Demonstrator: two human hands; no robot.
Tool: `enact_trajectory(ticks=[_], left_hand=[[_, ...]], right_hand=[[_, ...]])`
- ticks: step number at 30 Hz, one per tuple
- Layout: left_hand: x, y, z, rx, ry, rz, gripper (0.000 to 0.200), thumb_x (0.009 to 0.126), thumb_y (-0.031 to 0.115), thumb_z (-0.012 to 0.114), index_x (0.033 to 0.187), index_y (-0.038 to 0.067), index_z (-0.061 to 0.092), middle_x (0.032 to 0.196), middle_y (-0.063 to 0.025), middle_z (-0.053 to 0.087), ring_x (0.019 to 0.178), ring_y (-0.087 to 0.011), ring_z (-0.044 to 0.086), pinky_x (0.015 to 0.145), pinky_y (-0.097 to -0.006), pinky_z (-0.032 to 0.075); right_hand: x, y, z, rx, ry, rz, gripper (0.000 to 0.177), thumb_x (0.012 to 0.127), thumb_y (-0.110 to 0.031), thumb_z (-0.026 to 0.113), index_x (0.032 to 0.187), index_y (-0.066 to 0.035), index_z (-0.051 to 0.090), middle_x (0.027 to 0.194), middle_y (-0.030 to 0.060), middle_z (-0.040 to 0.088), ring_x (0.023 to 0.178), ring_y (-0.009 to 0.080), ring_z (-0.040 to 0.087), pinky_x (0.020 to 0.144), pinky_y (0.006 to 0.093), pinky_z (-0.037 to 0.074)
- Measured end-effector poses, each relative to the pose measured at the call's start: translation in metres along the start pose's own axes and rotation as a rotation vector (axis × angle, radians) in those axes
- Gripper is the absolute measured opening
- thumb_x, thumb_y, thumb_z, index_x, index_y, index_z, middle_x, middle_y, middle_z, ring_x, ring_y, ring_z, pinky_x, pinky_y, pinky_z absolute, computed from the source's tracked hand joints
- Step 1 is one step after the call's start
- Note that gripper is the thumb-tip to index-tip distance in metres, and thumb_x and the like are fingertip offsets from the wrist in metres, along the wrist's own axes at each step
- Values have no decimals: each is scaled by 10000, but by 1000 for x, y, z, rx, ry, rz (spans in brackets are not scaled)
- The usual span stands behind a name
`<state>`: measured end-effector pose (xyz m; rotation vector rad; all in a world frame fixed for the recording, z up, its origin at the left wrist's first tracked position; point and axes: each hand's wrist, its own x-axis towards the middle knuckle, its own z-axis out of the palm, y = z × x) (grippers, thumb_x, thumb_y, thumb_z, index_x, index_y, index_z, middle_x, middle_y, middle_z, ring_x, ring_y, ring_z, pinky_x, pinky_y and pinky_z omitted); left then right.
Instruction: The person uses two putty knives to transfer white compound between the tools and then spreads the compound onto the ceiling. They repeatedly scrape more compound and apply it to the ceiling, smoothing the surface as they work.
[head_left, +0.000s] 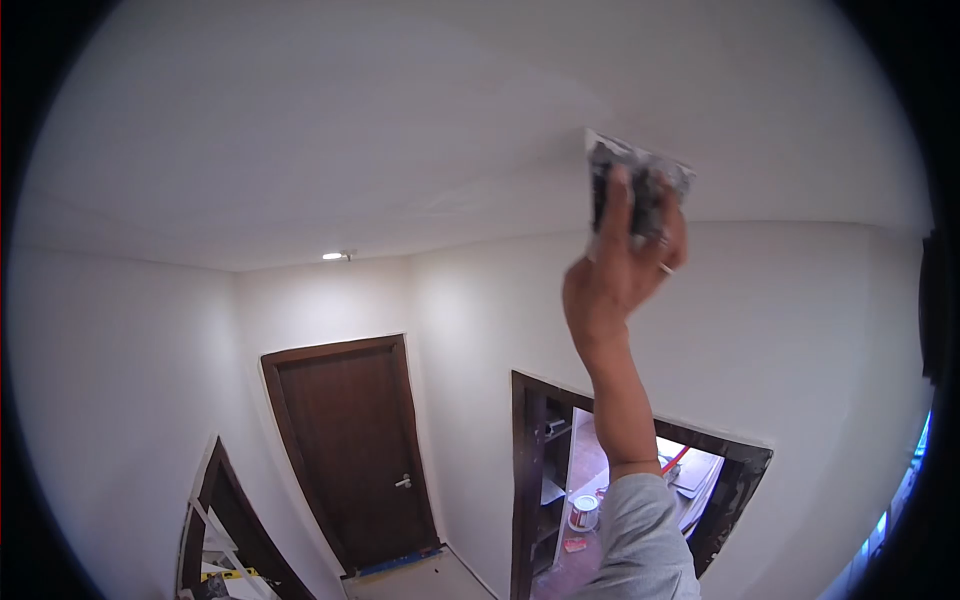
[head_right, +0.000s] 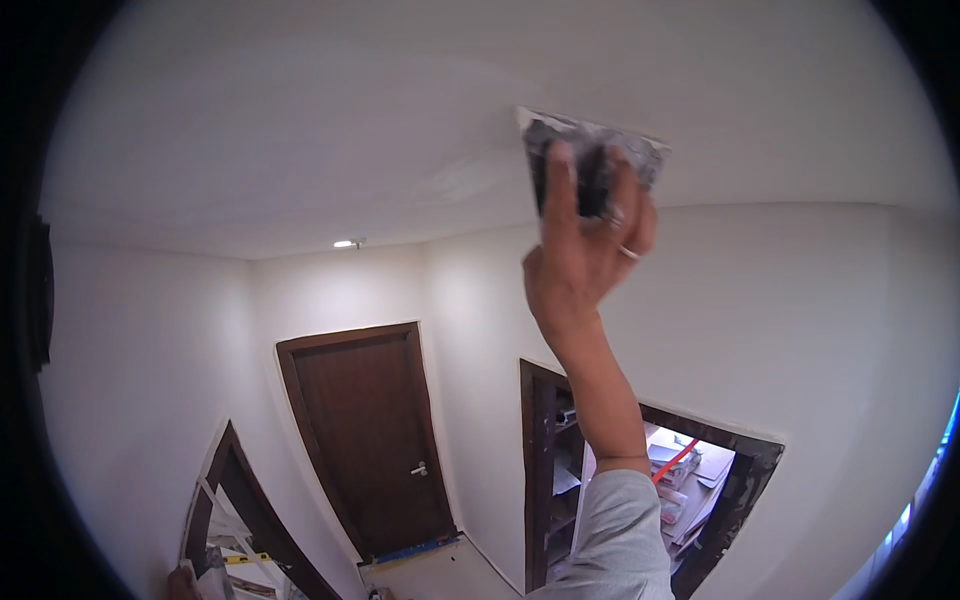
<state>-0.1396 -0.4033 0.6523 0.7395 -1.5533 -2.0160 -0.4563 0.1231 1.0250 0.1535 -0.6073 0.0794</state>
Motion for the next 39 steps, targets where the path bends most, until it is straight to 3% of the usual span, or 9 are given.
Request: enact_trajectory(ticks=[2,6,10,18,21,25,28,31,39], left_hand=[[3,-3,-4,-32,12,-33,469,1007,385,478,1295,29,576,1157,-81,653,1037,-212,627,880,-352,490],[2,-4,-2,-13,112,-41,461,1006,373,481,1297,28,574,1164,-75,651,1040,-212,626,895,-349,485],[21,-22,-24,-14,75,-22,448,1003,352,491,1293,20,571,1172,-80,649,1045,-220,628,904,-347,485],[-4,0,9,-45,100,2,429,999,335,501,1269,9,574,1166,-93,646,1039,-231,630,910,-353,489],[-4,1,13,-39,114,2,425,999,330,502,1266,8,574,1154,-92,647,1024,-231,634,901,-359,494],[9,-14,-10,70,264,-66,411,1003,326,484,1252,15,588,1129,-79,653,988,-229,641,870,-381,507],[5,-10,-4,127,126,-1,401,1009,314,456,1233,15,602,1110,-80,659,975,-228,646,842,-388,517],[-3,0,12,27,135,-40,400,1015,293,430,1215,-5,607,1094,-98,662,976,-232,651,829,-379,525],[6,-9,22,-145,99,199,310,886,198,492,1095,-13,581,967,-144,668,856,-291,683,814,-441,558]], right_hand=[[7,14,-20,144,74,61,415,886,37,548,1292,-21,611,1368,208,493,1254,352,410,967,405,383],[63,37,-35,-171,214,-33,393,1023,-99,438,1409,-52,492,1333,208,499,1236,333,420,943,431,399],[70,33,-2,-122,256,44,419,1006,-138,481,1424,-119,495,1373,208,441,1191,337,399,926,430,366],[-41,-17,71,-69,-4,16,605,844,-76,698,1414,-90,493,1419,247,343,1245,376,297,981,454,320],[-83,-44,110,14,75,42,505,814,-36,683,1292,-176,603,1399,219,391,1219,365,351,972,484,340],[-135,-73,145,76,14,21,580,744,17,732,1290,-108,585,1400,238,328,1229,375,290,945,501,355],[-174,-92,173,125,0,71,548,754,-1,736,1271,-121,599,1397,229,336,1240,377,300,949,516,362],[-213,-114,204,129,-5,160,390,828,-171,724,1200,-256,644,1400,146,385,1245,338,356,1008,541,363],[-287,-145,245,162,-158,124,455,815,-144,704,1239,-292,628,1376,101,418,1242,308,387,1022,547,382]])
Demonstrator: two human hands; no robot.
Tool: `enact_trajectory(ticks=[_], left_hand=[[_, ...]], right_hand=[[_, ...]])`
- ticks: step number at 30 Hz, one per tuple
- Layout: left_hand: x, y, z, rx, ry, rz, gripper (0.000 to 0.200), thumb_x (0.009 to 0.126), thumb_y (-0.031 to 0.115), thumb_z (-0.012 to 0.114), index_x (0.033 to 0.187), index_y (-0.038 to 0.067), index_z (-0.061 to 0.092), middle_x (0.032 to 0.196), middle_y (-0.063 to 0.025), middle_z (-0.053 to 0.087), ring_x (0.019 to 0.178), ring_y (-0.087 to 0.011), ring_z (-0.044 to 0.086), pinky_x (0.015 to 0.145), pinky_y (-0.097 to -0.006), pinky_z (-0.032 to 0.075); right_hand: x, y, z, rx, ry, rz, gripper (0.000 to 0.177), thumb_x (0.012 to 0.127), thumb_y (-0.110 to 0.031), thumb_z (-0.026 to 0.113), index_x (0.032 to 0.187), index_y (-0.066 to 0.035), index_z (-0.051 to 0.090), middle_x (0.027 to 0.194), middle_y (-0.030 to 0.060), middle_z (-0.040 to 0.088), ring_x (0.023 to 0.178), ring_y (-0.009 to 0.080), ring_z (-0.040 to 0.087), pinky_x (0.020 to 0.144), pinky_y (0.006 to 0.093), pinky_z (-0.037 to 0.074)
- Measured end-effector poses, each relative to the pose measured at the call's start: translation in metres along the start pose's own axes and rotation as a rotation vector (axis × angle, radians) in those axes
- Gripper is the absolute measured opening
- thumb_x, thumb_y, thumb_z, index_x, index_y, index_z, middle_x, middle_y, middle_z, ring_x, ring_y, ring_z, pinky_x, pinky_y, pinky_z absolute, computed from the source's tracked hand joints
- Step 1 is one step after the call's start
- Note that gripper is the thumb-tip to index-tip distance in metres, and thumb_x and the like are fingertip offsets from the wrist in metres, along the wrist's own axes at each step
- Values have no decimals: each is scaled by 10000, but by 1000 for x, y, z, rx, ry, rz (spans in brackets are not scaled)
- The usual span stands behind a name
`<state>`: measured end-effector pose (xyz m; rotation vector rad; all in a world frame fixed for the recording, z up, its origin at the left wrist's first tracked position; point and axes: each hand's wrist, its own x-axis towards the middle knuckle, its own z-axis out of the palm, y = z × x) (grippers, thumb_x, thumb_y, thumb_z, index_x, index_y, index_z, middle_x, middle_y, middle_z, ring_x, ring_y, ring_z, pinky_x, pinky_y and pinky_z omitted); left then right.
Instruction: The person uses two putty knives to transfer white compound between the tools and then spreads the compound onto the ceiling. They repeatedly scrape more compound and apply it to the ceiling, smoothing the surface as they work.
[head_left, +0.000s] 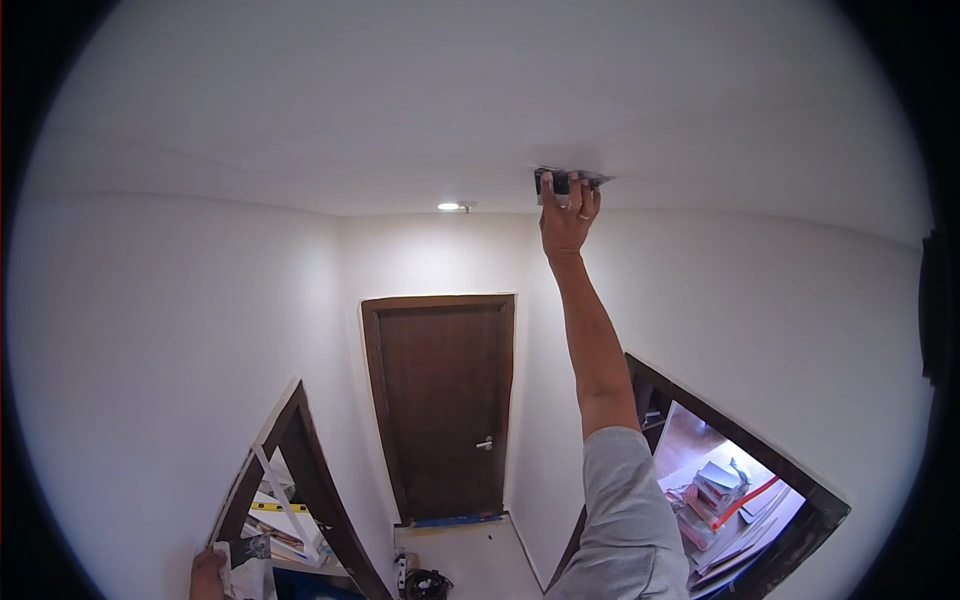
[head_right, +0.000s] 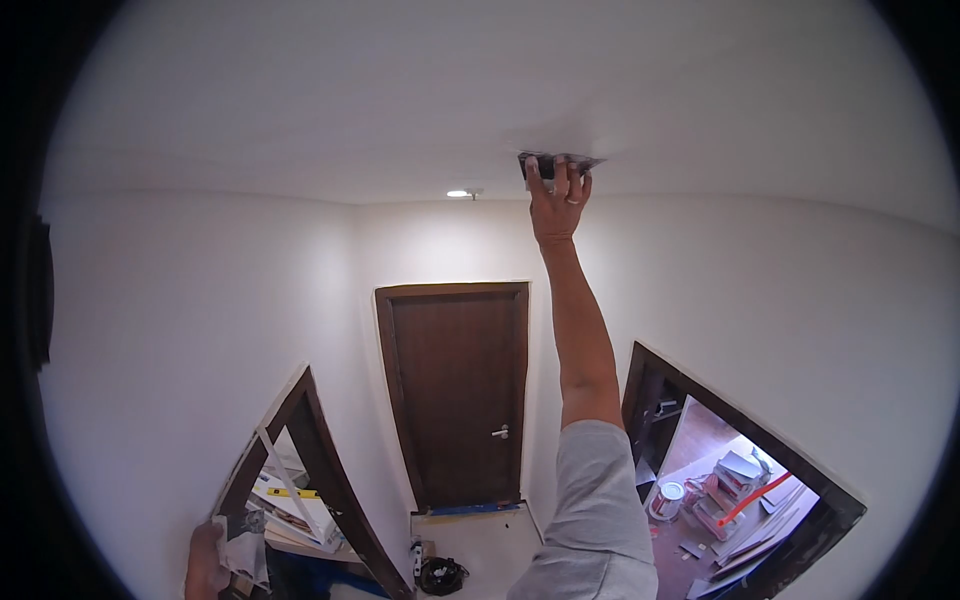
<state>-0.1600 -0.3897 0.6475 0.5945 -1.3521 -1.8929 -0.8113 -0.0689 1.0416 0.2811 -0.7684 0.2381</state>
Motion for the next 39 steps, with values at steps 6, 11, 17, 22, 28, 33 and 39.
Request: enact_trajectory(ticks=[6,11,17,22,28,33,39], left_hand=[[3,-7,-8,-25,81,6,298,891,196,500,1106,5,577,970,-125,668,855,-285,684,813,-424,560],[-6,10,-6,243,97,-179,355,1005,263,464,1187,-2,617,1063,-104,668,938,-222,661,816,-348,535],[-3,10,-23,178,-34,-227,165,978,256,535,958,113,615,784,22,560,662,-113,547,547,-261,424],[-5,13,-25,252,-63,-180,202,980,299,542,1001,121,636,757,26,547,616,-103,501,526,-244,387],[-1,6,-23,228,-16,-193,382,984,353,532,1197,52,629,961,-45,629,806,-146,586,670,-277,462],[9,-1,-31,248,61,-221,399,982,365,536,1213,49,617,996,-40,630,844,-150,599,705,-298,479],[2,2,-21,206,42,-190,396,976,369,543,1233,75,615,996,-19,637,845,-147,599,682,-267,472]], right_hand=[[-30,-5,-41,71,-397,96,567,805,-31,637,1326,-249,586,1319,119,493,1178,326,461,1018,509,409],[5,15,-137,251,-307,250,611,769,121,574,1344,-82,560,1328,175,514,1176,396,489,1007,472,425],[148,81,-244,94,139,84,396,967,-23,495,1358,41,488,1360,230,453,1272,378,435,1002,468,395],[252,99,-303,-137,342,-126,387,1030,-149,443,1387,-2,465,1357,189,497,1280,340,434,998,454,374],[318,89,-326,-259,451,-166,409,1019,-156,469,1415,-54,459,1332,155,523,1264,318,420,971,454,368],[325,58,-311,-235,424,-39,476,934,-85,567,1403,-66,493,1385,187,456,1292,353,351,981,474,350],[238,52,-220,-123,302,-109,542,742,-15,693,1263,-155,642,1405,198,430,1274,383,332,1023,505,344]])
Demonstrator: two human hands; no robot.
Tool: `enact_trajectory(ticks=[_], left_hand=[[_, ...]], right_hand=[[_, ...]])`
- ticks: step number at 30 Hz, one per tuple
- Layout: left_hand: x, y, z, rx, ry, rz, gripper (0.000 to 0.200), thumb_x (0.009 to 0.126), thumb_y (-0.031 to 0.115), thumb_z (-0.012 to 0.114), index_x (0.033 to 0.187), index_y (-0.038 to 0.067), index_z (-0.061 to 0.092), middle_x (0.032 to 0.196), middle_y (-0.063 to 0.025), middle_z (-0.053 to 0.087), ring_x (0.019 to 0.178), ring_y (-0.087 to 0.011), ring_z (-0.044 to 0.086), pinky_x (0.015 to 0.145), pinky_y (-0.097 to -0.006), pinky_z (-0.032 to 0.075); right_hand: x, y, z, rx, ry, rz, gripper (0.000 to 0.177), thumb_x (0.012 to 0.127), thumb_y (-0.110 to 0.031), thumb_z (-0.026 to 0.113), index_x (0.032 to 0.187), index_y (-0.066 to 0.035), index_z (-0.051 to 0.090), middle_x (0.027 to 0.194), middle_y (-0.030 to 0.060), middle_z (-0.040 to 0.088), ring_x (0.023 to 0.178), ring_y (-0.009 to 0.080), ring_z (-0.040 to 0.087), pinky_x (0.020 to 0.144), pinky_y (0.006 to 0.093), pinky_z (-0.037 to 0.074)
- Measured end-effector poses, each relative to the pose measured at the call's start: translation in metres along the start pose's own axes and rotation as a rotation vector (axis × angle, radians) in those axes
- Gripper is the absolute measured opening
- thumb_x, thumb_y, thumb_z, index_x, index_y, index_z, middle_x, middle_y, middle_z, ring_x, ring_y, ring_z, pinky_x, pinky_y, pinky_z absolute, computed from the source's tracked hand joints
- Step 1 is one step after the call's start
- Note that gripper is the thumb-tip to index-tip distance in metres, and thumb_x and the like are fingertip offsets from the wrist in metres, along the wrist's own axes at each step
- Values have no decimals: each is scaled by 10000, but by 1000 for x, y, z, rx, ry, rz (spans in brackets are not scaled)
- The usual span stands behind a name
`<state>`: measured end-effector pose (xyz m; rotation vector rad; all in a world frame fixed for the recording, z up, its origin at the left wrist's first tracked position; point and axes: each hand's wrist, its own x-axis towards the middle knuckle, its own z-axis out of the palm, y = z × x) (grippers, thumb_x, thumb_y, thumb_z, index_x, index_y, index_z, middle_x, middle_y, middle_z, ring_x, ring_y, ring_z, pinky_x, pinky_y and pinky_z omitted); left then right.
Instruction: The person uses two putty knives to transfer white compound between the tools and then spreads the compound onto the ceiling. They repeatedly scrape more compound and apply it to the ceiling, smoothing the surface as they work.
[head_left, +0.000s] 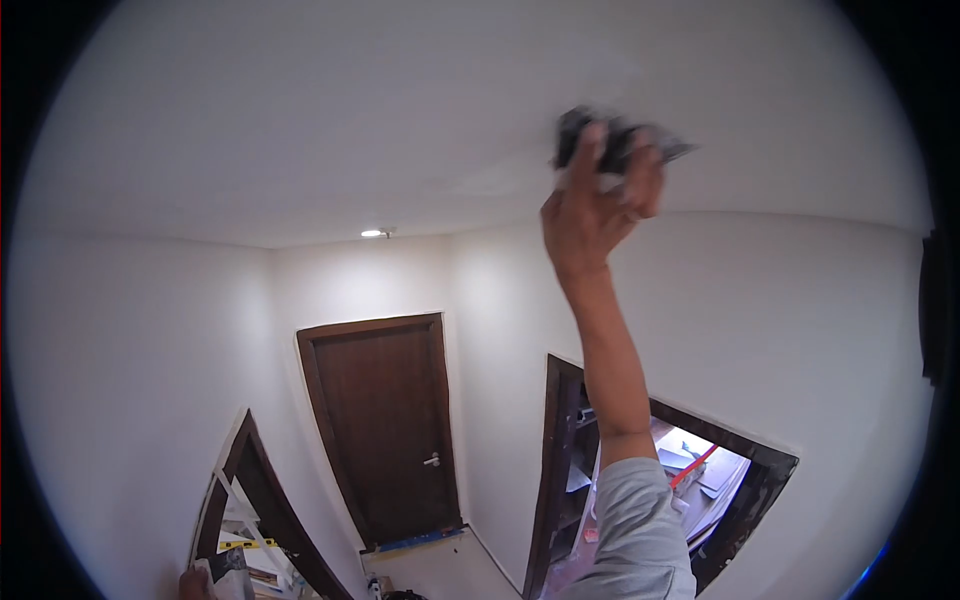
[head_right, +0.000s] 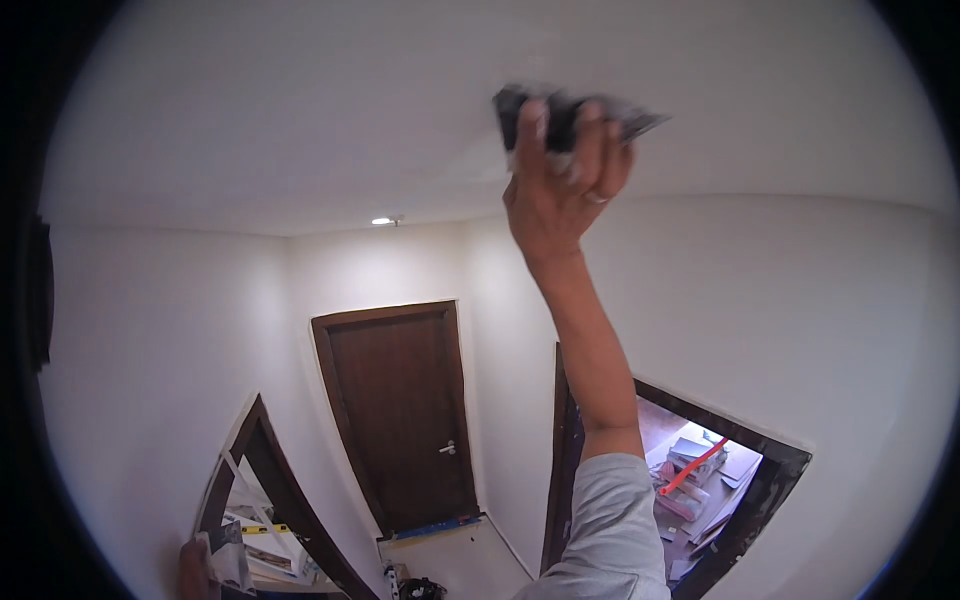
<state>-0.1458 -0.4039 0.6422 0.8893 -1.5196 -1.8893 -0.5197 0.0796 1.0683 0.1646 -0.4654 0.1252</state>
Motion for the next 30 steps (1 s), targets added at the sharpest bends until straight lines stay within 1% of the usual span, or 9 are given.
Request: enact_trajectory(ticks=[3,5,6,9,12,16,21,24,30], left_hand=[[-5,4,-6,45,-70,15,354,981,353,541,1187,81,638,864,7,605,733,-111,561,590,-249,440],[-18,14,15,2,13,20,315,981,347,546,1134,94,652,769,29,534,656,-83,500,533,-251,397],[-22,16,22,-18,56,21,297,981,345,549,1108,100,660,721,41,498,617,-69,470,505,-251,375],[2,1,-7,49,-30,-21,290,992,334,530,1099,97,661,718,41,496,621,-65,460,498,-250,364],[36,-23,-46,26,-150,-18,324,1008,310,499,1142,54,646,881,-15,607,745,-118,551,608,-280,459],[-6,9,0,124,-49,28,373,1023,282,454,1211,-2,605,1081,-92,648,947,-200,624,797,-337,516],[-3,2,0,-20,1,-32,396,1024,265,429,1251,-30,565,1142,-122,654,1045,-237,646,868,-360,530],[1,-3,-4,-48,-15,-59,391,1024,263,428,1248,-26,566,1133,-123,656,1019,-241,655,859,-370,537],[-11,7,2,-20,-38,-69,385,1021,256,432,1253,-23,562,1135,-131,656,1010,-241,661,850,-382,544]], right_hand=[[-39,-9,-19,42,-202,22,547,727,44,663,1231,-167,661,1389,200,438,1256,381,344,1009,502,372],[-42,-8,-43,68,-297,48,555,743,87,622,1239,-159,660,1393,215,432,1252,378,346,1003,494,380],[-31,-6,-58,87,-268,67,545,777,118,566,1280,-85,619,1389,204,396,1274,373,351,1024,471,383],[31,11,-85,32,-100,118,495,905,17,483,1397,-37,486,1350,203,388,1275,345,367,1009,467,355],[84,34,-77,-121,41,38,487,963,-82,463,1448,-56,423,1298,199,417,1246,325,370,971,465,290],[97,24,-44,-148,160,20,486,937,-111,501,1421,-98,455,1272,197,433,1197,312,353,957,466,268],[38,-16,-25,-119,-40,111,664,827,-26,661,1448,-94,438,1325,268,372,1191,379,311,955,454,295],[-21,-40,6,27,-97,79,509,844,-10,597,1344,-101,563,1384,256,387,1220,389,315,980,449,305],[-108,-73,66,115,-10,98,505,791,11,656,1268,-147,610,1379,236,361,1193,389,308,935,513,387]])
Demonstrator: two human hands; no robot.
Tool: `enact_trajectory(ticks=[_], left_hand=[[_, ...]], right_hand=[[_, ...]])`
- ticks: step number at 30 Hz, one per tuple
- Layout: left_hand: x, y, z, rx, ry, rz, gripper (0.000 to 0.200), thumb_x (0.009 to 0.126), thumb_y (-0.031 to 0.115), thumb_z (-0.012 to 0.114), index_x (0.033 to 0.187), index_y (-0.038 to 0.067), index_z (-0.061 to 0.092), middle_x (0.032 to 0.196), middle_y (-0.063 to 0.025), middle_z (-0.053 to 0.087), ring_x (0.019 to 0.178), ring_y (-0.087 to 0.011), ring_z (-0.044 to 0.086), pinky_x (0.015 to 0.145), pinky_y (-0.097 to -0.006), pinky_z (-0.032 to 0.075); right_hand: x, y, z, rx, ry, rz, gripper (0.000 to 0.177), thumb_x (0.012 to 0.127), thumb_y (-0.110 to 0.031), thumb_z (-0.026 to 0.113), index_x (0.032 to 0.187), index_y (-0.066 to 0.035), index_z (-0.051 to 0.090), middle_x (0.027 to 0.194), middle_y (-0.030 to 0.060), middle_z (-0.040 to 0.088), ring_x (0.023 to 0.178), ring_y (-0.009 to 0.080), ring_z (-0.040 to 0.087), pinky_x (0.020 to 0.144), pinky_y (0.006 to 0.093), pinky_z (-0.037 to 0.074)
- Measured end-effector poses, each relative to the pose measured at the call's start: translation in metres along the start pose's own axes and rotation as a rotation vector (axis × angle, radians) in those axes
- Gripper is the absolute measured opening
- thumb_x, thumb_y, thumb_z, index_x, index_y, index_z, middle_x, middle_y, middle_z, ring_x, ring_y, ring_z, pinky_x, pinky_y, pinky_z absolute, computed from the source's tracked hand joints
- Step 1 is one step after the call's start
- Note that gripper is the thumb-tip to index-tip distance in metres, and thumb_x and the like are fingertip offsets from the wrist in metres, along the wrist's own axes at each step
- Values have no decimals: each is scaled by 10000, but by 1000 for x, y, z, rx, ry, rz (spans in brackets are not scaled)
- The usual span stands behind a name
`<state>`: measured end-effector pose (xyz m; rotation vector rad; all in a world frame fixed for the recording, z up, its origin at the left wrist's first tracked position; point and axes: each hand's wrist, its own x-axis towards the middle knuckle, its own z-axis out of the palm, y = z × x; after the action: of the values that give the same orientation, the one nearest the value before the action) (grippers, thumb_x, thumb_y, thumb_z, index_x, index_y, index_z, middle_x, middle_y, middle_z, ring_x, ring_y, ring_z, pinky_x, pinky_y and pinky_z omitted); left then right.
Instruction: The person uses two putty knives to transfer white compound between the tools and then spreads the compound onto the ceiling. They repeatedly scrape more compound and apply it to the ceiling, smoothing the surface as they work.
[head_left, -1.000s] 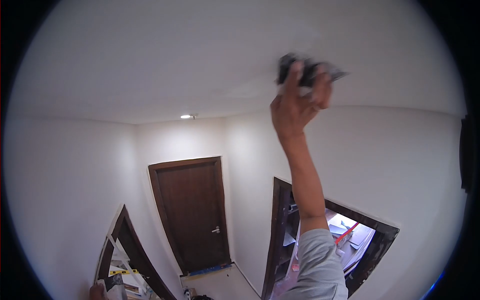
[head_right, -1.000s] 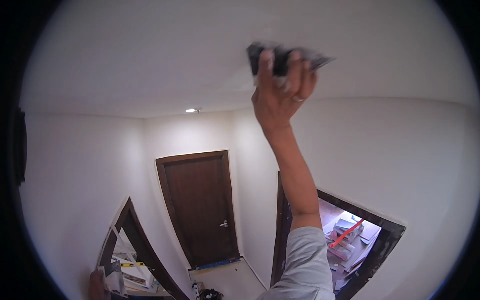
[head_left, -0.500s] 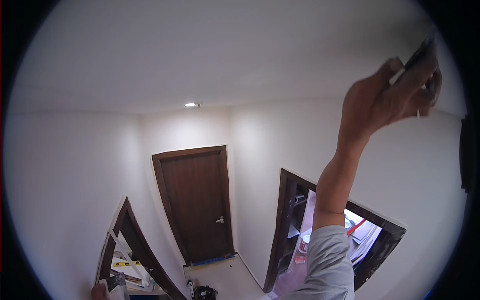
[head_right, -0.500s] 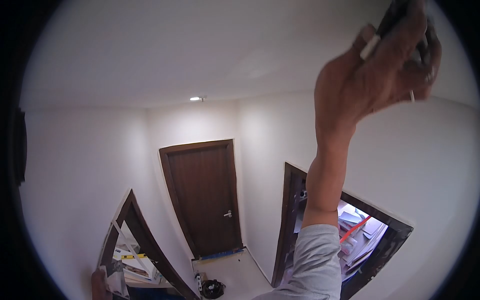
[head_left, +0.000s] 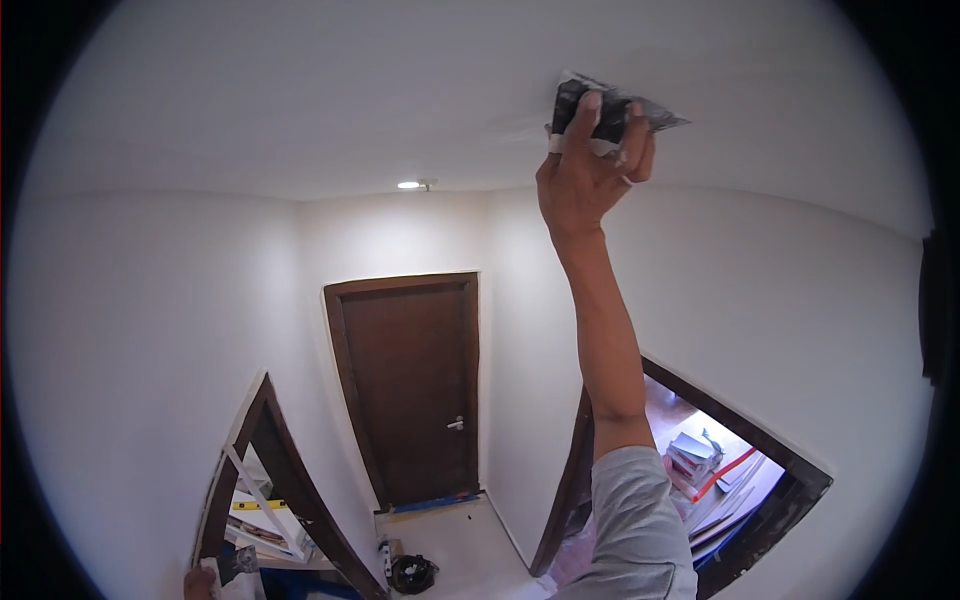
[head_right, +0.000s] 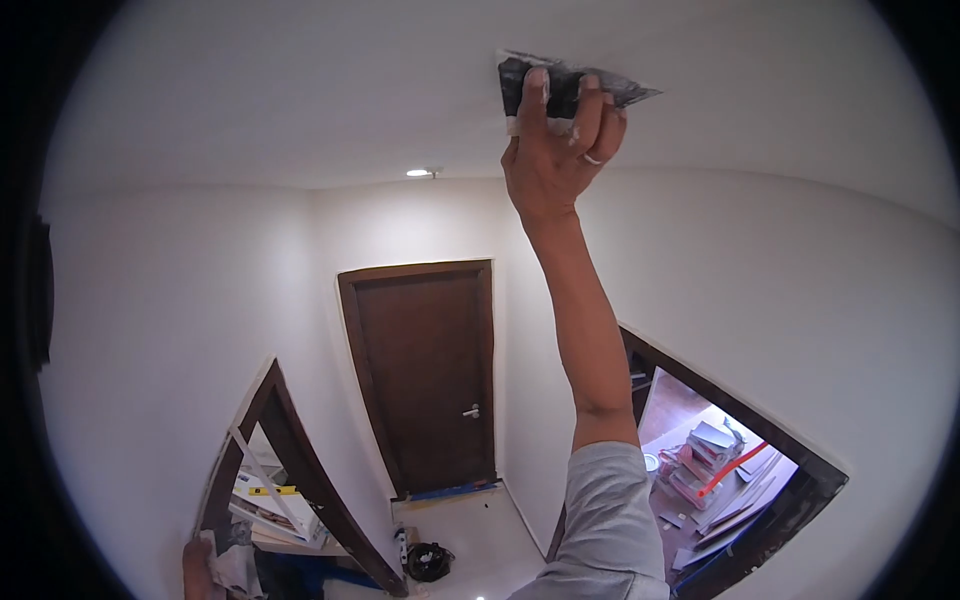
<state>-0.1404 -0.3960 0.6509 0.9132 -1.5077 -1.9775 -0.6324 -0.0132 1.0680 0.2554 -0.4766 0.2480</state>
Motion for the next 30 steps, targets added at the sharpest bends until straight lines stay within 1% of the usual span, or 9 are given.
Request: enact_trajectory(ticks=[8,11,14,18,21,24,25,27,30], left_hand=[[-3,-1,9,-65,-6,39,421,1019,279,466,1294,-32,531,1186,-139,637,1071,-255,643,906,-379,519],[-16,6,19,17,75,38,448,1015,290,482,1322,-35,507,1247,-149,601,1137,-251,606,934,-375,500],[-33,25,43,68,152,37,474,1010,301,493,1343,-36,486,1294,-161,566,1181,-246,573,953,-373,484],[-31,21,39,193,114,115,484,1004,322,501,1329,-38,496,1251,-159,583,1145,-249,582,950,-380,480],[-11,6,15,37,-27,40,467,1004,330,496,1295,-34,525,1197,-152,603,1105,-249,590,934,-383,482],[-17,14,20,238,94,51,424,1001,320,499,1249,-18,563,1140,-130,623,1047,-232,610,872,-363,503],[-13,12,17,179,88,43,413,1001,315,499,1243,-12,569,1131,-124,626,1033,-229,616,856,-356,507],[2,-1,6,61,67,28,390,1000,305,499,1230,1,582,1114,-111,631,1004,-224,627,823,-343,514],[8,-6,-1,9,21,54,377,997,311,502,1210,14,593,1065,-83,642,938,-208,638,756,-320,518]], right_hand=[[-98,-21,50,24,-112,46,412,778,-127,756,1166,-229,662,1376,156,360,1222,372,338,1001,544,414],[-122,-23,56,59,-160,5,566,697,-9,774,1221,-146,612,1384,196,325,1186,394,353,952,511,437],[-145,-23,65,67,-197,65,411,800,-106,728,1181,-245,661,1377,141,372,1204,357,366,1020,540,418],[-159,-27,44,59,-440,101,535,770,-18,687,1262,-216,623,1365,160,405,1206,370,388,1035,523,400],[-151,-37,-1,128,-705,242,658,722,111,603,1329,-142,582,1373,197,433,1218,398,421,1032,503,383],[-112,-25,-55,282,-578,327,663,707,144,561,1327,-92,579,1364,205,460,1219,414,436,1032,492,382],[-99,-16,-67,262,-497,338,720,643,145,554,1325,-82,573,1375,218,459,1227,429,428,1030,527,379],[-44,11,-92,196,-310,295,665,672,148,517,1311,-27,580,1365,236,467,1249,426,413,1026,507,382],[60,54,-128,66,-191,224,492,897,46,499,1388,28,478,1398,245,299,1312,418,388,1053,473,413]])
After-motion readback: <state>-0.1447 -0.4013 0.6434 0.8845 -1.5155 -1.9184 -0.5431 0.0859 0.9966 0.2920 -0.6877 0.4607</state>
